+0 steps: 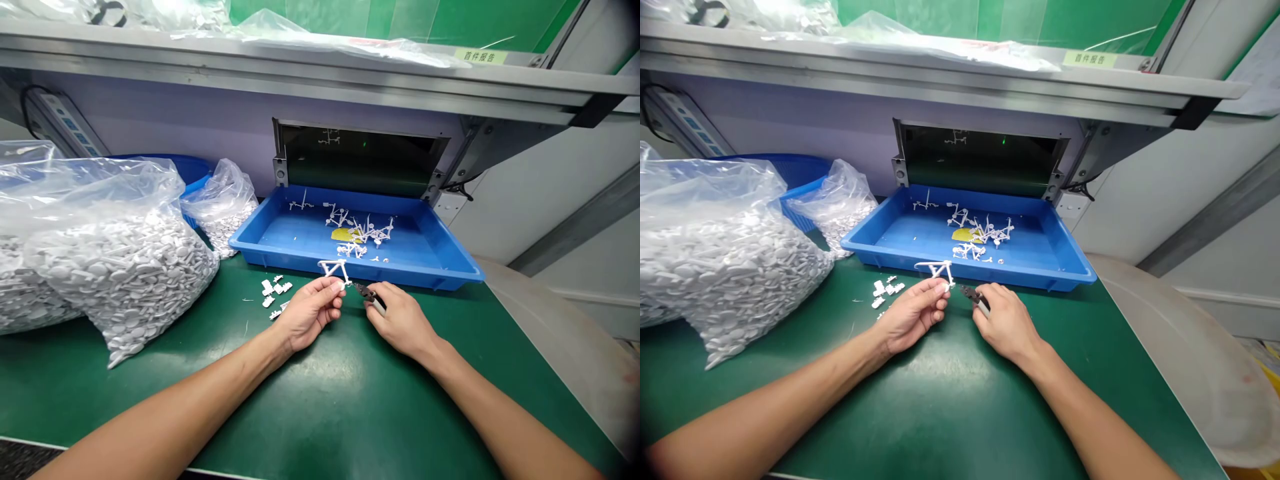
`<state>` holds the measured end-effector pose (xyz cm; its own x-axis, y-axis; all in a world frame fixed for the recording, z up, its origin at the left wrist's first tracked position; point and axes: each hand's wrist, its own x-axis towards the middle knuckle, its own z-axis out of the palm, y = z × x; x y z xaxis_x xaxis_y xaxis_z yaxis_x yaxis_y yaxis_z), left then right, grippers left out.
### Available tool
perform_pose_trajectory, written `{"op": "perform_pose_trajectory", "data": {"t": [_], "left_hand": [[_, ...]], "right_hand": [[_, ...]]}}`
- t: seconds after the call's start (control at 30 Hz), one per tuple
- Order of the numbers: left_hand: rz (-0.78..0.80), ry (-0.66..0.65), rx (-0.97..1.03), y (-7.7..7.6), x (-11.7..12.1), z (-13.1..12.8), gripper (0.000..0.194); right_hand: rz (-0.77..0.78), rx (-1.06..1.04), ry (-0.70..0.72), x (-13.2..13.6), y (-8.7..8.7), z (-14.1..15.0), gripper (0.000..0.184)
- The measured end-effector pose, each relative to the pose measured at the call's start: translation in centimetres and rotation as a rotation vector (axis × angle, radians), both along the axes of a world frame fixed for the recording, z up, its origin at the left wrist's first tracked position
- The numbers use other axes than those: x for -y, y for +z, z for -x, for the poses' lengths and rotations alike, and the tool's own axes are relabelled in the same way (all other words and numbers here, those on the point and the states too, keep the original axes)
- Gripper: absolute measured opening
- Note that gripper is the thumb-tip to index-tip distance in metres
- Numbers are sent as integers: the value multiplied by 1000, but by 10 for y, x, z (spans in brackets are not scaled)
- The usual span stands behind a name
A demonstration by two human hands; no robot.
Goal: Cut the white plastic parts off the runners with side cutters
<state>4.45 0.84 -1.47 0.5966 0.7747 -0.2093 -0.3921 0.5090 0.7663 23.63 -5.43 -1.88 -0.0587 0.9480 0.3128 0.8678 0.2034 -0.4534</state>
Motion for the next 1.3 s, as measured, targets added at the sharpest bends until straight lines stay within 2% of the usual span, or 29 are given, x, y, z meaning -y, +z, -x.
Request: {"op": "perform_pose_trajectory", "data": {"t": [0.1, 0.7, 1.0, 1.1, 1.2, 1.3], "left_hand": [[5, -22, -6, -1, 3, -2, 23], [-6, -18, -3, -3, 6, -3, 23], [12, -55, -4, -7, 5, -2, 21], [3, -55, -27, -7, 4, 0, 22], [-15, -67, -50, -6, 2, 1, 22], [-41, -96, -63, -7, 2, -2, 22]], "right_hand": [[-19, 61, 8, 0, -3, 1, 19], [-58, 73, 41, 2, -3, 4, 23], [-7, 161, 32, 4, -8, 3, 14], [28, 117, 59, 2, -8, 0, 10], [80, 30, 128, -1, -2, -8, 7], [79, -76, 65, -3, 8, -17, 10]]}}
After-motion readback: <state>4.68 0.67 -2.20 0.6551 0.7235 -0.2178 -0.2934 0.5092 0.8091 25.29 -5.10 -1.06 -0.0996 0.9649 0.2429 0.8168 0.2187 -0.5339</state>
